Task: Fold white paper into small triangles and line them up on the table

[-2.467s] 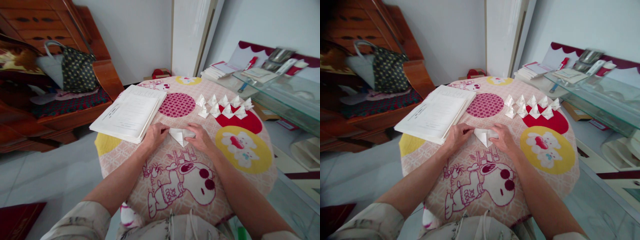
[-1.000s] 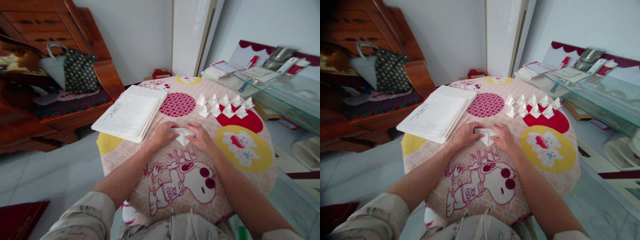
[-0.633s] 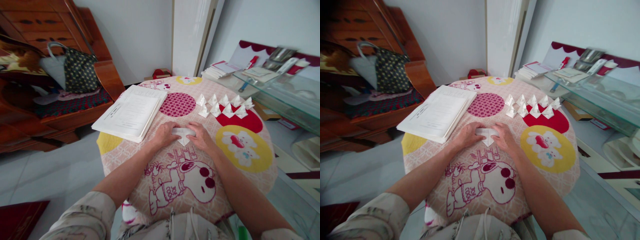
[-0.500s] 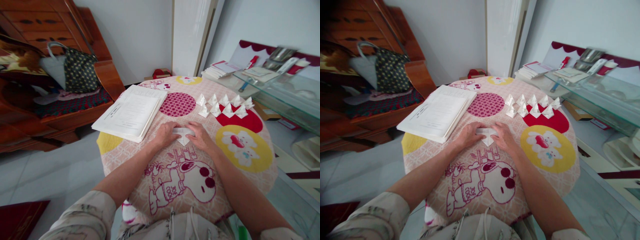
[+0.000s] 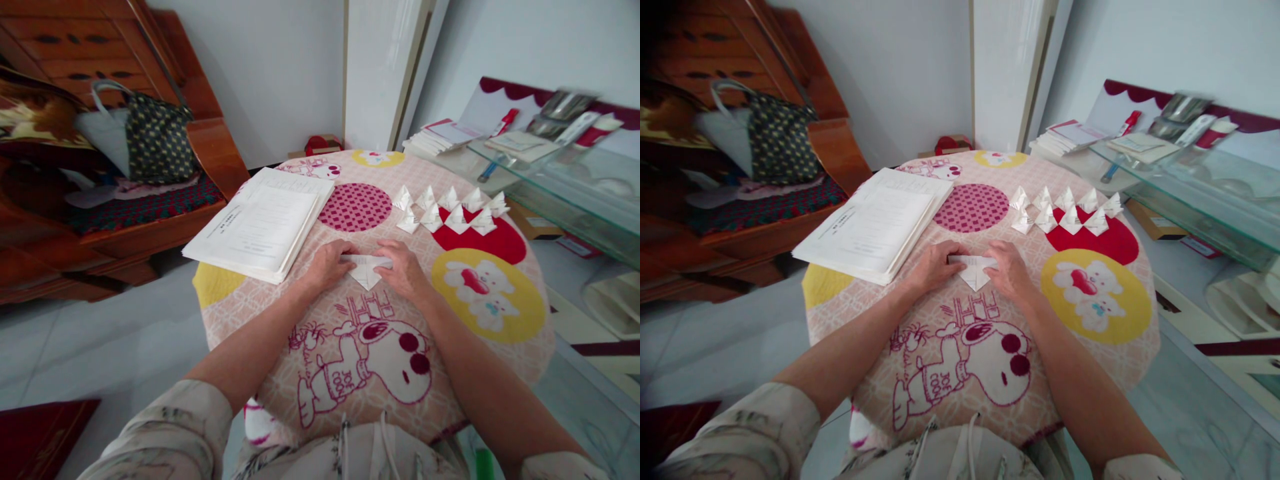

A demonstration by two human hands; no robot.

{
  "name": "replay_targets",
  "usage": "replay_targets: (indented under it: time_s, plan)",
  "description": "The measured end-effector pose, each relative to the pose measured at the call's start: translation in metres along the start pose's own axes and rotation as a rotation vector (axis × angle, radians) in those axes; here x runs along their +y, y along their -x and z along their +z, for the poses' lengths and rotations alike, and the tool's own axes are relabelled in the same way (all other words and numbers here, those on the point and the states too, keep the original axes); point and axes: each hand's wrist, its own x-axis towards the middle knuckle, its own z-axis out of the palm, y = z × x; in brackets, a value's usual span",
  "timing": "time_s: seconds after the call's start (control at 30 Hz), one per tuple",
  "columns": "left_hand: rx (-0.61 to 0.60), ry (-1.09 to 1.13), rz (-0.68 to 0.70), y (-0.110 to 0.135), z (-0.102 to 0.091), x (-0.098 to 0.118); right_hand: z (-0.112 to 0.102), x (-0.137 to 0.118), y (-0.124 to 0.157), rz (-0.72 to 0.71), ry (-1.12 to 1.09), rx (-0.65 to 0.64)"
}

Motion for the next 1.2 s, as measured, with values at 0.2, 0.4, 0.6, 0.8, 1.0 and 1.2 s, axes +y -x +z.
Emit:
replay_targets:
  time_s: [0.2,0.4,0.6,0.8,1.0,1.2]
  plan:
    - [0.002,-0.041,0.061,-0.001,0.0,0.0,-0.004,-0.013,0.0,-0.044,0.151,-0.037]
    - [0.047,-0.129,0.173,0.0,0.006,-0.001,-0.005,-0.018,0.0,-0.1,0.241,-0.076]
    - [0.052,-0.235,0.297,0.007,0.009,-0.001,-0.005,-0.02,0.005,-0.142,0.276,-0.107]
    - [-0.024,-0.417,0.343,0.015,0.007,0.004,-0.003,-0.023,0.01,-0.18,0.337,-0.158]
    - [-0.1,-0.462,0.277,0.025,0.003,0.011,-0.004,-0.024,0.015,-0.194,0.31,-0.155]
    - [-0.11,-0.509,0.263,0.033,-0.002,0.024,-0.002,-0.023,0.01,-0.076,0.141,-0.028]
